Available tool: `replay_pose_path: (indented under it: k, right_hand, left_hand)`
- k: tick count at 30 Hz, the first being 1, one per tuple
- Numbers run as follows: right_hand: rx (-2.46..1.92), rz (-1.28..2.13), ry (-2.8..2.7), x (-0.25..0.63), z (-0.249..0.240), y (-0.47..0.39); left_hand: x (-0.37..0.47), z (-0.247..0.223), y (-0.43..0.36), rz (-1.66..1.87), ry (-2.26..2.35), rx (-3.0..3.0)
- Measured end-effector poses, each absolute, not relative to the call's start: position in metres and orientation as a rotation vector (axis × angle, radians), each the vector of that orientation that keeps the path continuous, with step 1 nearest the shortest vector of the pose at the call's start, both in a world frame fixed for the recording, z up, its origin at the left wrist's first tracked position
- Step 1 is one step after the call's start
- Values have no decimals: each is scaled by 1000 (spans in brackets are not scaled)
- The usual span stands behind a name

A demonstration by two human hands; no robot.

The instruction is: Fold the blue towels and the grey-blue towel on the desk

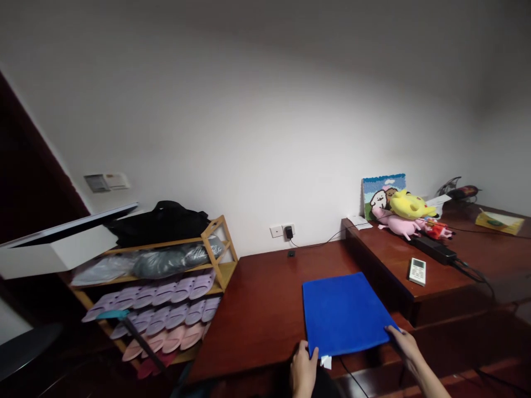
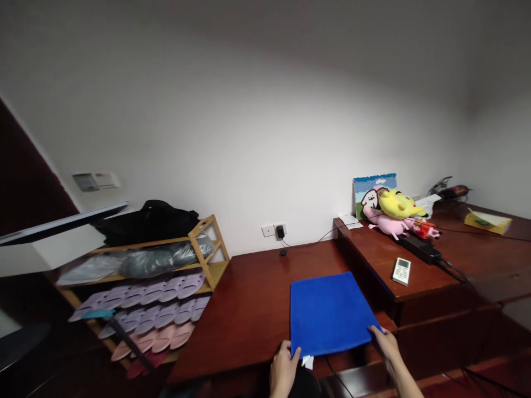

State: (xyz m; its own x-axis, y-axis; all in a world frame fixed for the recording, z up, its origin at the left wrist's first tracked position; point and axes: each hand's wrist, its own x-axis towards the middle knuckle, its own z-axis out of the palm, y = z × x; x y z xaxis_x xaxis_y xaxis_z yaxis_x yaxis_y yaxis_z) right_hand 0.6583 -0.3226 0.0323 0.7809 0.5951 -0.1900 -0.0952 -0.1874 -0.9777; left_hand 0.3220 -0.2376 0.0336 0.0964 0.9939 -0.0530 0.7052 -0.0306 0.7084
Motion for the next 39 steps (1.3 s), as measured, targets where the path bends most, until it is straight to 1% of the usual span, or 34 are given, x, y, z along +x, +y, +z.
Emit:
replay_pose_path:
  k: [5,8,11,14,16,18,20,24,27,29,33,36,39]
  right_hand:
    - [-1721,542,-511,646,68,-299]
    - [-1751,456,-619,622,97,-263]
    - [-1714,416,-813,568,112,-237]
    - [-1724,352,-1268,503,103,-239]
    - [-1832,280,-1603,470,89,-251]
    - [-1939,251,-1789,451,76,-263]
    - [-1949,265,-1864,448,69,-273]
    - [-1816,254,-1982,470,64,-283]
    - [-1790,195,-2104,489,47,-291]
    - [-1763,100,-2167,497,28,-296]
    - [-1669,-265,-2119,500,-1,-302]
    - [-1619,-391,-2097,500,0,-303]
    - [-1644,-397,-2034,503,17,-309]
  left_hand:
    - [327,8,-259,810,1654,1498]
    - [335,-7,-261,971,1484,1199]
    - [342,-22,-257,1129,1236,896]
    - [346,-34,-251,1242,1099,724]
    - [348,-40,-249,1283,1069,654]
    - [349,-42,-249,1312,1046,604]
    - [348,-42,-250,1328,1014,562]
    - [346,-39,-253,1282,979,475]
    - [345,-35,-253,1253,992,409]
    - [346,-30,-254,1225,1026,394]
    - [353,-7,-259,1162,1103,520]
    - [359,17,-266,1159,1052,668]
    - [362,37,-278,1142,999,627]
